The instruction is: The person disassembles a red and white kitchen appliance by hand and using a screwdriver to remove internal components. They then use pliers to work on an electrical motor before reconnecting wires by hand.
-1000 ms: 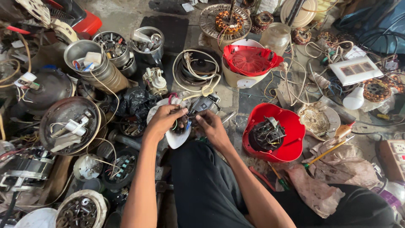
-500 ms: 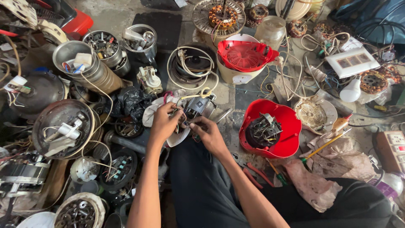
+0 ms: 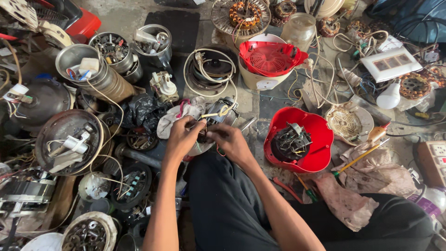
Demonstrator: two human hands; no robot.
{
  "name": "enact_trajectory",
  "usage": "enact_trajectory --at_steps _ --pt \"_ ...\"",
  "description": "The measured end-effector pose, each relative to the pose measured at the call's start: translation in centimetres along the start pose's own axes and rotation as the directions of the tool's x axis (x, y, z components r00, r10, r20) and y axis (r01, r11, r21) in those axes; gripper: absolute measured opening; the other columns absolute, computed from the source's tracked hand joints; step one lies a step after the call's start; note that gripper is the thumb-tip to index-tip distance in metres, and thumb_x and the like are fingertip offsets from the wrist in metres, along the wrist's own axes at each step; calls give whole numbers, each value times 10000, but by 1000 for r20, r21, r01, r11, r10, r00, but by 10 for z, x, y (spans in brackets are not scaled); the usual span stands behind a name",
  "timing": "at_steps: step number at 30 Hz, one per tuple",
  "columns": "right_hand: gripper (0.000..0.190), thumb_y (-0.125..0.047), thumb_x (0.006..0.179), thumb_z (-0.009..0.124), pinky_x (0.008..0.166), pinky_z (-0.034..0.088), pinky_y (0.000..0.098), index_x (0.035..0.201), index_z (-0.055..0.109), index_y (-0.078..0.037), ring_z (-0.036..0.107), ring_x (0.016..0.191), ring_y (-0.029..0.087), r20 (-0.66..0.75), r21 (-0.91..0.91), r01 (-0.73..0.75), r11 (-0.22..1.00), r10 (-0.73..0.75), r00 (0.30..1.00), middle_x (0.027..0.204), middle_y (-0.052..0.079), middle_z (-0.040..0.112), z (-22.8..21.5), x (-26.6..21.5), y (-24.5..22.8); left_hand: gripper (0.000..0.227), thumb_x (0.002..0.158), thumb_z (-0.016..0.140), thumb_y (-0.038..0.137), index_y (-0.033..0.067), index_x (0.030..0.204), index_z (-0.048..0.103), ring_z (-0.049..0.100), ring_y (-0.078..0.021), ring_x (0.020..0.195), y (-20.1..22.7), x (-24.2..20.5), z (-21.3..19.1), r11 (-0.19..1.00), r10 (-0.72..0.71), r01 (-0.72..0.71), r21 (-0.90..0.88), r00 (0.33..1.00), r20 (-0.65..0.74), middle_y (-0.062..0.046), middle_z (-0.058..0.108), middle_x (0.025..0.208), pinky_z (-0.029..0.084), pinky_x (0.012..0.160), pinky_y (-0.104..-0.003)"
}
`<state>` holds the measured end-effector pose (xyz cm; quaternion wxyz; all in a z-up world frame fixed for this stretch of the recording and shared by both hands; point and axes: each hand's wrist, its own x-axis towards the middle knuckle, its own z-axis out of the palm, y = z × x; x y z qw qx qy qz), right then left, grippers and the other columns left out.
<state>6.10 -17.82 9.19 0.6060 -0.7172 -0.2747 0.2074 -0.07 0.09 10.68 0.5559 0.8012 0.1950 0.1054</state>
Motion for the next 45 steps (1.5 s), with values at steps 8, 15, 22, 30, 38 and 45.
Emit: enact_trajectory --at_steps 8,15,22,30,38,45 --pt "280 -165 943 728 840 586 293 1140 685 29 728 932 128 151 95 11 995 -25 988 987 88 765 -11 10 1 313 865 718 267 -45 848 710 589 -127 647 8 1 2 1000 10 -10 -21 1000 -17 -70 683 702 473 624 -316" --pt "252 -146 951 669 662 608 319 1125 673 36 727 755 148 19 184 -74 980 71 997 903 121 751 -11 16 -8 259 907 705 246 -13 907 708 600 -96 665 0 -4 -3 976 -32 38 -213 999 29 -28 691 732 457 621 -288" --pt "248 -174 978 684 752 610 306 1134 701 18 743 822 141 39 -2 95 995 -95 995 936 107 782 -35 15 -4 250 907 681 202 -34 846 737 641 -107 698 -10 -8 -18 957 -139 136 -255 990 5 -53 731 765 486 671 -260" --pt "318 -201 946 733 720 550 337 1173 709 21 669 749 138 134 -215 129 968 -102 986 860 108 736 7 1 -9 241 942 662 156 -56 862 746 658 -131 710 -6 -10 -1 883 -162 162 -440 986 37 -72 722 770 504 692 -280" --pt "358 -234 1051 597 739 539 273 1299 659 17 665 780 104 139 159 -19 987 -4 990 823 57 703 -11 -5 22 303 975 656 185 -17 1177 756 576 -60 723 -6 2 10 787 -160 256 -561 963 216 10 683 843 466 665 -211" --pt "236 -121 1031 625 665 549 268 1177 662 61 676 756 105 55 185 7 983 -18 998 874 61 727 -17 11 38 352 948 668 199 -12 1220 742 613 -77 735 15 -5 10 836 -154 305 -457 929 338 -15 690 845 520 656 -230"
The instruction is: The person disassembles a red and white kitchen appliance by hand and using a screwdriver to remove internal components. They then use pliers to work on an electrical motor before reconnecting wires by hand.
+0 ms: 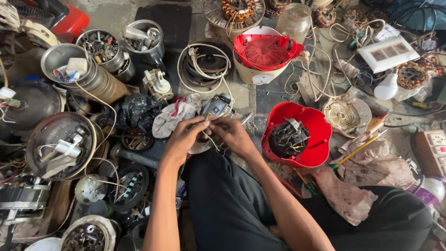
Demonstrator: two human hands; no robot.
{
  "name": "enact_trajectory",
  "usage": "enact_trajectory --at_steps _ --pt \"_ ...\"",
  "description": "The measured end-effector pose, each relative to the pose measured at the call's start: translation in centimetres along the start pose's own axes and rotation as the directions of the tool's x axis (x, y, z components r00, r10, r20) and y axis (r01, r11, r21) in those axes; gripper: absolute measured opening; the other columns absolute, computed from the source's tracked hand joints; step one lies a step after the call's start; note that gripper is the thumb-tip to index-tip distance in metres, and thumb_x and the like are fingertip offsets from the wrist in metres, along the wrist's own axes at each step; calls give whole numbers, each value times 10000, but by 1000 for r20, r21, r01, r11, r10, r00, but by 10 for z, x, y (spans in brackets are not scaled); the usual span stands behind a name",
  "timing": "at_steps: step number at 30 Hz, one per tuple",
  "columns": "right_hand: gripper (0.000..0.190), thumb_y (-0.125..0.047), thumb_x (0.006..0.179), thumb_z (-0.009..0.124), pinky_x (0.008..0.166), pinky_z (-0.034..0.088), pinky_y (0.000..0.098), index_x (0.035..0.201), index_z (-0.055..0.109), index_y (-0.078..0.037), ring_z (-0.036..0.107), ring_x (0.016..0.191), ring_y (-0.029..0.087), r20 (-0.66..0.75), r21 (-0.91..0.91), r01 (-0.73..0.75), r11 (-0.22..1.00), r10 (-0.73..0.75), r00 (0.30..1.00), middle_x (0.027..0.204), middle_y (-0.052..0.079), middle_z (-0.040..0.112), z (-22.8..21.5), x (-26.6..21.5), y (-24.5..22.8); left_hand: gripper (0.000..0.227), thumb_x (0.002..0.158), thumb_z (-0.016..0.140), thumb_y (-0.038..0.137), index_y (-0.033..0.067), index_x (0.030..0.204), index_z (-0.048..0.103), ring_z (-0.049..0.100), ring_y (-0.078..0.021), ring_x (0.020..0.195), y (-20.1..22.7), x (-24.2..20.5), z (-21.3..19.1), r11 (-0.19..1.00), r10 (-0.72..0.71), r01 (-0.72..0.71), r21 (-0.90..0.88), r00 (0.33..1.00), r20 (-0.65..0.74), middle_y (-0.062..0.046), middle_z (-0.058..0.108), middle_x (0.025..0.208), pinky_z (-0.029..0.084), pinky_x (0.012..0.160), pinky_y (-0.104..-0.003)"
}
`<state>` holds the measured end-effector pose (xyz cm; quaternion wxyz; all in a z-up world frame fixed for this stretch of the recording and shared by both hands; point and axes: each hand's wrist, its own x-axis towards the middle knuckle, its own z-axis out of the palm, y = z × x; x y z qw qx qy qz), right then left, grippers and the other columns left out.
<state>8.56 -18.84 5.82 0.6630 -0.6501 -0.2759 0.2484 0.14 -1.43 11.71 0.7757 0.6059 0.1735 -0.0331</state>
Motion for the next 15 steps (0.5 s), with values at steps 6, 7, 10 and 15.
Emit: enact_trajectory --at_steps 6,7,10,15 --pt "232 -113 1008 542 520 526 295 1203 577 9 680 597 164 -247 -38 -45 998 34 968 770 83 700 16 12 -4 313 982 642 245 2 1160 728 681 -153 929 1 -5 0 858 296 -239 454 953 -58 -62 707 1130 551 802 -300" --pt "234 -136 1013 547 502 518 304 1201 567 3 682 570 185 -225 35 -88 995 94 970 753 98 690 17 11 -7 304 997 645 249 -8 1135 732 673 -191 959 -5 -1 -2 750 427 -306 586 901 -77 -83 687 1200 538 823 -335" --pt "246 -175 1030 561 531 539 299 1209 553 -6 733 635 207 -172 195 -117 974 152 973 838 114 669 15 6 -14 321 1011 642 241 34 1244 716 612 -287 1187 -21 14 -14 616 595 -314 722 787 -165 -145 655 1247 474 1035 -400" --pt "245 -177 1034 593 705 625 317 1195 568 6 733 846 182 -101 435 -113 893 173 980 1067 101 665 4 -1 -7 384 908 710 267 113 1259 688 554 -352 1303 -50 30 -28 674 375 -261 691 927 -15 -169 613 1363 423 1075 -416"
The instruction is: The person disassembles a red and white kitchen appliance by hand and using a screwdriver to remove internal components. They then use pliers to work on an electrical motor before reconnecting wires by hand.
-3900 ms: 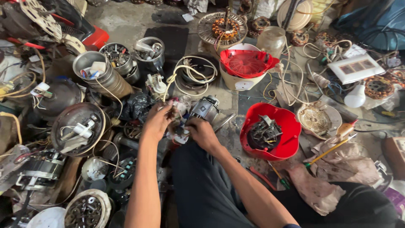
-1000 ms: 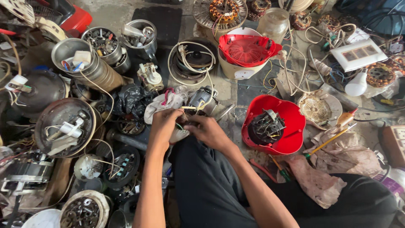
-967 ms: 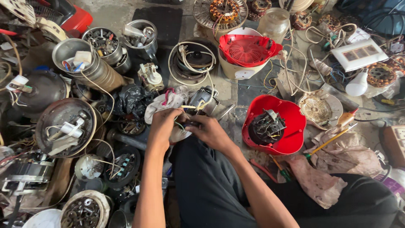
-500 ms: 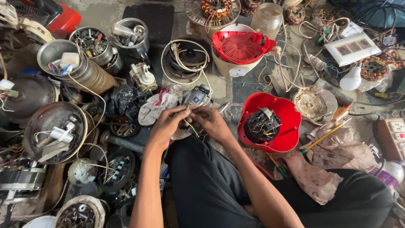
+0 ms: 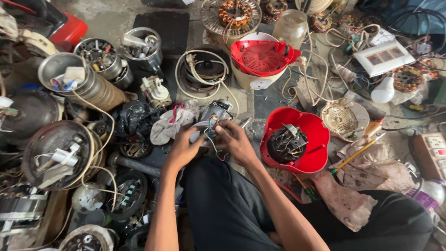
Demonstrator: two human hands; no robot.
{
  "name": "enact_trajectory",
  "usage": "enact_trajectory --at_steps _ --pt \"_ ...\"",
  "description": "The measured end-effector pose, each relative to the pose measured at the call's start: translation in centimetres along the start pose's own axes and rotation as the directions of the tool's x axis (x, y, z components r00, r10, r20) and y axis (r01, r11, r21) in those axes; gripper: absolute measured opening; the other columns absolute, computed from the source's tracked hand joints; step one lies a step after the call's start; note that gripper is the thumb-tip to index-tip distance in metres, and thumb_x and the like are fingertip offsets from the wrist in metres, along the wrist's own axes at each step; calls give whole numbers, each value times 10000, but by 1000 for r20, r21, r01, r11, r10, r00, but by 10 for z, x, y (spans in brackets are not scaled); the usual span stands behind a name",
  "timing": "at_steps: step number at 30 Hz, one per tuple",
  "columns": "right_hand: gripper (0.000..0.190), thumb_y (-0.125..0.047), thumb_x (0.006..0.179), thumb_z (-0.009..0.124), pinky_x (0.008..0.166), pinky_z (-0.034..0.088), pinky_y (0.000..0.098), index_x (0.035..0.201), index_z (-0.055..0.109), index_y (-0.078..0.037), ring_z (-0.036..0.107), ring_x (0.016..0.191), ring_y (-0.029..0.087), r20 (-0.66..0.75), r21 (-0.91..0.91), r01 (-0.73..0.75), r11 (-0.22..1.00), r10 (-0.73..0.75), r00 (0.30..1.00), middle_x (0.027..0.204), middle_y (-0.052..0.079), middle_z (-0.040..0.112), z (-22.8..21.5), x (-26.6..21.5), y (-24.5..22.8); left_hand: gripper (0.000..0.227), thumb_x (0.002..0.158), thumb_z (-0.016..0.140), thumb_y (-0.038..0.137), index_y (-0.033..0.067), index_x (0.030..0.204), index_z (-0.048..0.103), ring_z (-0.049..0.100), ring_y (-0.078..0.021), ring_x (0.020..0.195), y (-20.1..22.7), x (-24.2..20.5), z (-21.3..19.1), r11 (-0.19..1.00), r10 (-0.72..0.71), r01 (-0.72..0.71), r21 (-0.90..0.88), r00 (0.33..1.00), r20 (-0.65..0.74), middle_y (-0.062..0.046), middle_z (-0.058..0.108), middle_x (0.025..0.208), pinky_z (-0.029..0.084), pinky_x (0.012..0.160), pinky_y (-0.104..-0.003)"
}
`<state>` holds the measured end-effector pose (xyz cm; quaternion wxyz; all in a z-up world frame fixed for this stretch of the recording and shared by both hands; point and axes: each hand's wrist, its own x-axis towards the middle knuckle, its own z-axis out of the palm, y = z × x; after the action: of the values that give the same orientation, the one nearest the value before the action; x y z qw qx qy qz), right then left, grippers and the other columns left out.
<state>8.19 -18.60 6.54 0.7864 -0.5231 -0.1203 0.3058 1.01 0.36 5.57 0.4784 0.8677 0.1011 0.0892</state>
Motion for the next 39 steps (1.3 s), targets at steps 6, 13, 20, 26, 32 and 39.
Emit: enact_trajectory --at_steps 6,13,20,26,32,39 --pt "197 -203 1037 599 745 572 346 1161 566 -54 660 845 167 -123 140 -33 990 51 991 1033 76 655 -6 -9 12 366 770 799 207 82 1109 745 398 -458 1395 -3 0 10 927 285 -282 247 958 23 -260 464 1513 241 1115 -506" --pt "149 -158 1011 586 810 575 367 1113 546 -57 697 901 191 -103 342 -3 940 40 994 1041 89 706 -6 -14 1 238 882 753 294 63 911 705 597 -290 1300 71 -24 -23 964 88 -88 251 996 11 -108 708 1283 188 1168 -552" --pt "196 -153 1019 614 772 566 331 1135 540 -14 716 876 197 -121 43 107 993 -101 987 975 106 697 4 -21 7 180 972 653 213 39 1020 650 737 -266 695 101 -49 -30 998 -54 52 -43 997 -48 -131 730 769 529 631 -376" --pt "190 -125 1005 666 815 551 283 1115 604 17 673 931 119 38 -227 168 959 -164 986 986 73 703 0 -22 18 152 967 661 186 54 1041 676 698 -296 622 106 -56 -23 998 -1 10 61 989 -147 -149 691 695 490 572 -398" --pt "175 -119 971 652 769 570 311 1079 604 10 696 846 175 -151 24 76 997 -72 986 956 90 715 3 -27 13 187 921 705 241 65 983 705 665 -311 566 102 -69 -21 982 -48 61 177 996 -78 -160 662 629 471 557 -394" --pt "205 -107 971 681 865 558 323 1124 598 1 681 946 172 -107 106 73 992 -61 992 1021 87 692 4 -33 21 280 948 669 325 55 1019 668 716 -208 564 95 -75 8 878 -414 406 -254 910 25 -85 718 776 505 527 -348"
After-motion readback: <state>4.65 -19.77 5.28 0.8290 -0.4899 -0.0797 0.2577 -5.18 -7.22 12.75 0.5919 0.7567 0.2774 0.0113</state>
